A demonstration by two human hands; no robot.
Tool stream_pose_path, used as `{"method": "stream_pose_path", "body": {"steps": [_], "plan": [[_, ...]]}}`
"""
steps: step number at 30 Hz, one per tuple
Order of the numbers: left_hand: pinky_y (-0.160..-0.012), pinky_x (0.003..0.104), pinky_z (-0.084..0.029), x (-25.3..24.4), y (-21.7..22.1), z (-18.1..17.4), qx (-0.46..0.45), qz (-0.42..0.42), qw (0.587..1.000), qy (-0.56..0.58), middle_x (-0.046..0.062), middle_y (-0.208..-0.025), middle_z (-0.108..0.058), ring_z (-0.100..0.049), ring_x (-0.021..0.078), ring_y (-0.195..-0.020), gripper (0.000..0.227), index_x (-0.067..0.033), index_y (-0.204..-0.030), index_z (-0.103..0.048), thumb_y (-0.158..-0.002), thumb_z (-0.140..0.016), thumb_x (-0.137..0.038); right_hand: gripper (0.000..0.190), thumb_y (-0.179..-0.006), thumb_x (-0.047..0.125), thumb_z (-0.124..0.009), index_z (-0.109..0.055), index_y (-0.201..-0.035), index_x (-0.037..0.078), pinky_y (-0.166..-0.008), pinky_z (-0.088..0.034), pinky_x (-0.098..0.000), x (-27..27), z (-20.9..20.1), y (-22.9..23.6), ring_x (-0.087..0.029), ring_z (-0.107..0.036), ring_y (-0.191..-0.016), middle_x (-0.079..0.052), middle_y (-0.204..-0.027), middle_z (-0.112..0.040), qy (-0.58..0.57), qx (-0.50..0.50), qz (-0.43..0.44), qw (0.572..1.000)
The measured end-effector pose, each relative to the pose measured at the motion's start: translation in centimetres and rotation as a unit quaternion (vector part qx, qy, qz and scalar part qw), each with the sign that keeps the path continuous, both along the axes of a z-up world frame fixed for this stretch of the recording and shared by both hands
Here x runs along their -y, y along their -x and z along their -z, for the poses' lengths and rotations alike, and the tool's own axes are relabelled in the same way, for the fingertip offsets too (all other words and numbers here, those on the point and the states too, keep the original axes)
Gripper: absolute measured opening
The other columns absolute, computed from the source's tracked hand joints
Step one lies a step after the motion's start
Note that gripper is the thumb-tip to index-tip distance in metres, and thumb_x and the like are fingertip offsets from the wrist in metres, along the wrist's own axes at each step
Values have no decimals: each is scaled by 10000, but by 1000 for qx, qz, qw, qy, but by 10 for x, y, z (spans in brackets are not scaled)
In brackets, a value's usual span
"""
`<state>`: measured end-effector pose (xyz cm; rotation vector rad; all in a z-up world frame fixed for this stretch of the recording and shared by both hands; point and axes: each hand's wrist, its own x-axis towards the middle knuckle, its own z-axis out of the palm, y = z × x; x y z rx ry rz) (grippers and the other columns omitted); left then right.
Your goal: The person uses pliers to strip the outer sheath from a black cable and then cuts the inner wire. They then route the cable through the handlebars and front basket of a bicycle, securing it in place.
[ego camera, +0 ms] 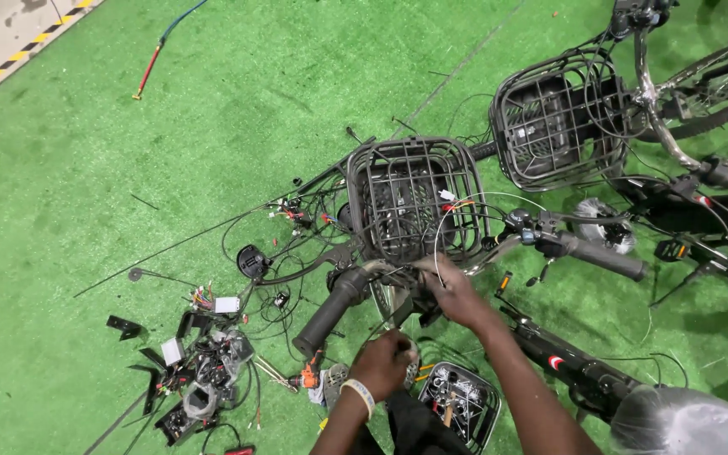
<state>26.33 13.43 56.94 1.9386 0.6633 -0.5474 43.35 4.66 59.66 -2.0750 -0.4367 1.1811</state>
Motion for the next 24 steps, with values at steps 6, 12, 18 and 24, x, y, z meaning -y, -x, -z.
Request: {"method": "stream_pose_path", "body": {"steps": [6,12,18,24], "plan": [[-819,611,-531,-9,-37,-109,301,-123,933,-154,319,-1318,-442,-557,556,-1034,543,-17,-1328,-420,-818,-583,65,213,-1008,180,-472,-664,-1059,102,-955,-465,-484,6,51,3,-312,-609,-1034,-148,-1043,-615,-251,150,-1,956],[-875,523,-496,-24,-68,-54,264,-132,947,-127,179,-984,-656,-633,429,-1004,185,-47,-1033,-627,-849,-608,-48,213,-1011,148,-433,-633,-1047,83,-915,-466,-496,13,32,12,-372,-623,-996,-157,-966,-623,-254,205,-12,945],[-793,462,-537,-43,-40,-115,269,-63,952,-129,92,-847,-725,-673,368,-901,222,-169,-935,-729,-954,-551,-301,290,-1044,270,-392,-617,-986,96,-815,-505,-406,4,31,13,-209,-579,-793,-87,-855,-603,-265,116,110,951],[-832,507,-528,-41,-45,-141,295,-30,936,-187,164,-1044,-703,-661,397,-994,363,-113,-1206,-631,-850,-664,-175,313,-1053,304,-384,-593,-947,96,-701,-457,-343,-5,-48,15,-177,-517,-699,-74,-785,-581,-303,134,194,923]]}}
